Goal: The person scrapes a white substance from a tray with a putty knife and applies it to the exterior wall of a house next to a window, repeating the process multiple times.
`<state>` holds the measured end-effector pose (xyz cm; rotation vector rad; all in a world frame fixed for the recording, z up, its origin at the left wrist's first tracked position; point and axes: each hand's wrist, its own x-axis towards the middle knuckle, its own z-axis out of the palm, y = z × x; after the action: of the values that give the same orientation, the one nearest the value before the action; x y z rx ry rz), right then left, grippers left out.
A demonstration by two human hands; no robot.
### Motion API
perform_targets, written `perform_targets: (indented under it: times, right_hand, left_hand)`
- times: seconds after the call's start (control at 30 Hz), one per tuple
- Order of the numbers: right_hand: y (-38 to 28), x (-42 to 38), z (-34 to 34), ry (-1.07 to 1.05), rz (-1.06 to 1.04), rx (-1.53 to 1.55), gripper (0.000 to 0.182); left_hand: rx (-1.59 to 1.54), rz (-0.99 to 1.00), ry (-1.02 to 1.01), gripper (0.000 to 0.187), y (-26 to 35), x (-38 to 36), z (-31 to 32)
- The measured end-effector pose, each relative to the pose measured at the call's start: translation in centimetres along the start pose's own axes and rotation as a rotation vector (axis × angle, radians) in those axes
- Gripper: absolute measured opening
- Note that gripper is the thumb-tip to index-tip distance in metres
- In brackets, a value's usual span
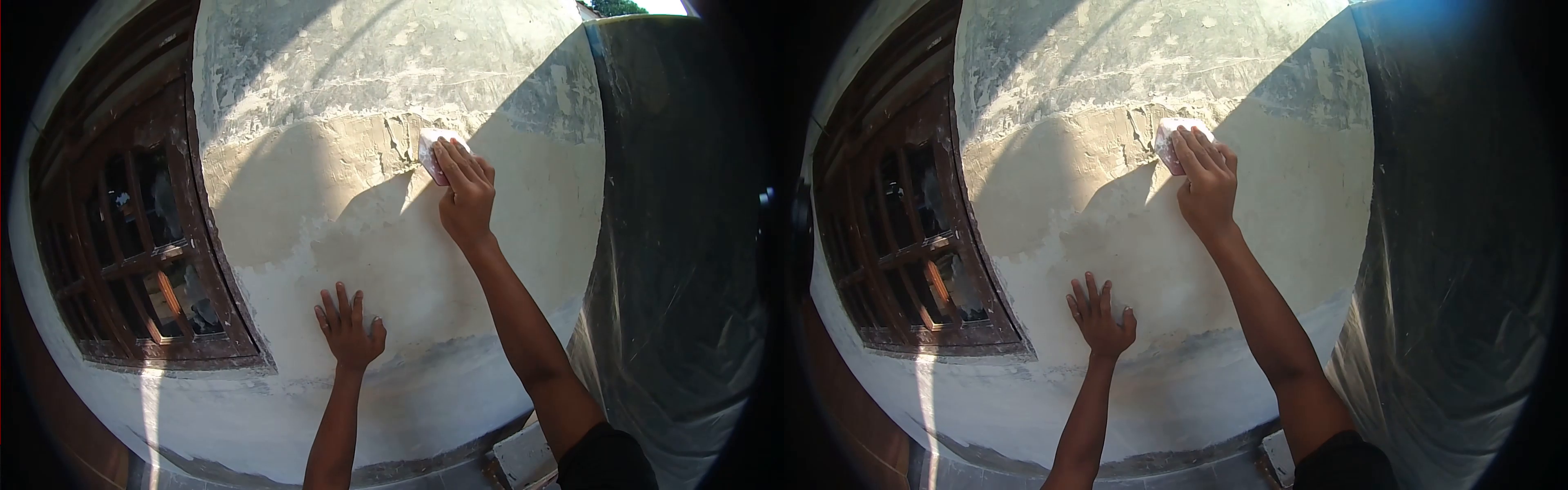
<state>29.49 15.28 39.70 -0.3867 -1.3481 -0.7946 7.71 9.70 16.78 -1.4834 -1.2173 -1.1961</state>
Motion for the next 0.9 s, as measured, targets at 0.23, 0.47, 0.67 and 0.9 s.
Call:
perform_targets:
  times: [0.23, 0.47, 0.67, 0.9]
  right_hand:
    - [-0.3, -3.3, 1.7, -0.053, 0.044, -0.067, 0.050]
    - [-1.9, -5.1, -1.6, -0.069, 0.063, 0.066, 0.054]
    - [-2.8, 2.2, 2.8, -0.044, -0.042, 0.031, 0.057]
    - [-5.4, -9.5, 0.5, -0.172, 0.063, 0.054, 0.056]
  left_hand:
    - [-0.011, -0.002, 0.019, 0.066, 0.2, 0.1, -0.1]
    - [0.006, 0.001, 0.003, 0.068, 0.1, -0.1, -0.2]
    - [0.009, 0.005, 0.009, 0.067, 0.0, -0.1, -0.2]
    - [0.040, 0.006, -0.004, 0.066, 0.1, -0.2, -0.1]
